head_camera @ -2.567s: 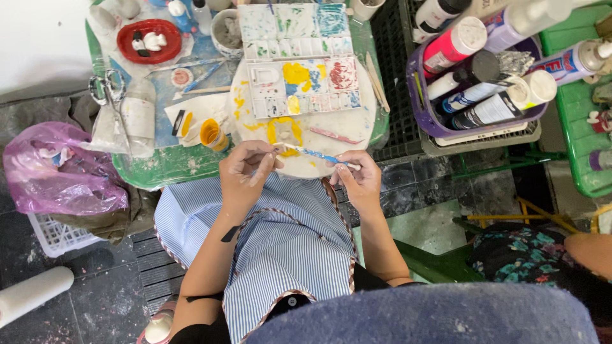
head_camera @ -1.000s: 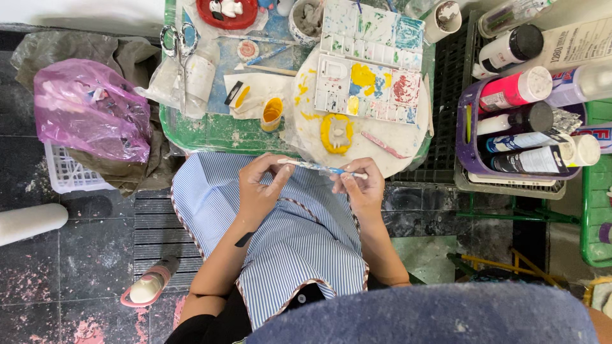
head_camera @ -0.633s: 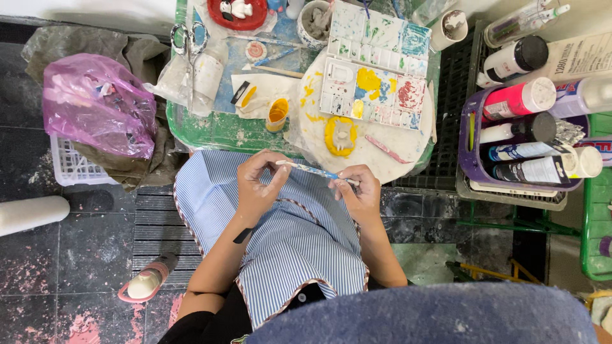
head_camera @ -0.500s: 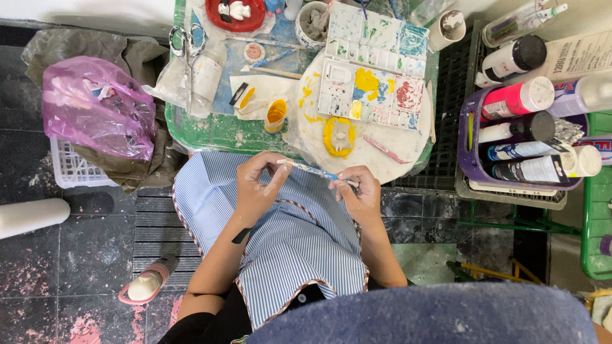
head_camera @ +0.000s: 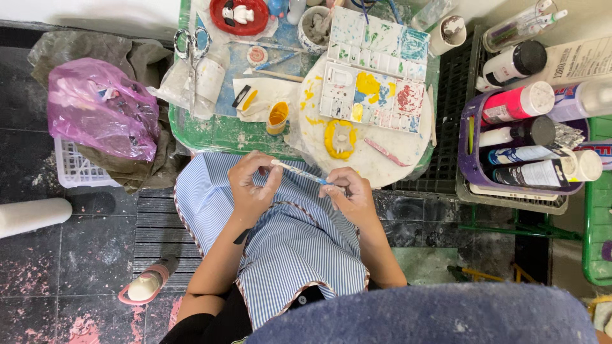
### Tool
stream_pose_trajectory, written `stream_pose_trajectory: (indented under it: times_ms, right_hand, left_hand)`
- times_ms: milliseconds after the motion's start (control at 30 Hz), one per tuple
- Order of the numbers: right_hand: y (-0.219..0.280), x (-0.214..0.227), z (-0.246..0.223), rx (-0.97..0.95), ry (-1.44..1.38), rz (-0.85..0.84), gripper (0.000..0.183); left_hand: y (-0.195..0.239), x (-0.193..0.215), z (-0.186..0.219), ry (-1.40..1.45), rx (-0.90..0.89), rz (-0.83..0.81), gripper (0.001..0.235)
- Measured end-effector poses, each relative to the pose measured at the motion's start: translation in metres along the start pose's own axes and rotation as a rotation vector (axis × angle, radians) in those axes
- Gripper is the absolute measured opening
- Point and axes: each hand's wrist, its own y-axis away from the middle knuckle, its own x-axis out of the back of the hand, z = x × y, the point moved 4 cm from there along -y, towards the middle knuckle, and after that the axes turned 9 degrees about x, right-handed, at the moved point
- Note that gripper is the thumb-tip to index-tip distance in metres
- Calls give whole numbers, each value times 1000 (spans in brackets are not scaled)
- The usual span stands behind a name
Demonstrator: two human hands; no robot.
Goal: The person cleans a small piece of pottery with a cloth, paints the top of the pottery with a brush, and then paints the inside of a cup-like pottery piece with a brush.
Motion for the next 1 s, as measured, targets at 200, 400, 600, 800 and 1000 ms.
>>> stream_pose_trajectory:
  times_ms: [200,400,600,800,1000]
  right_hand:
    - [0,-7,1,-27,-79,11,12]
    - [-2,2,6,-41,-111,154,28]
    - [0,2,6,9,-78,144,26]
    - [2,-2,15,-35,-180,170,23]
    - [-15,-19,15,132,23,100,25]
  left_hand:
    - [9,10,-32,253,163,-52,10]
    - [7,14,-36,509,260,-118,7]
    - [8,12,-33,549,310,-123,21]
    - [11,12,-24,399,241,-128,21]
    - [6,12,-2,137,101,-111,16]
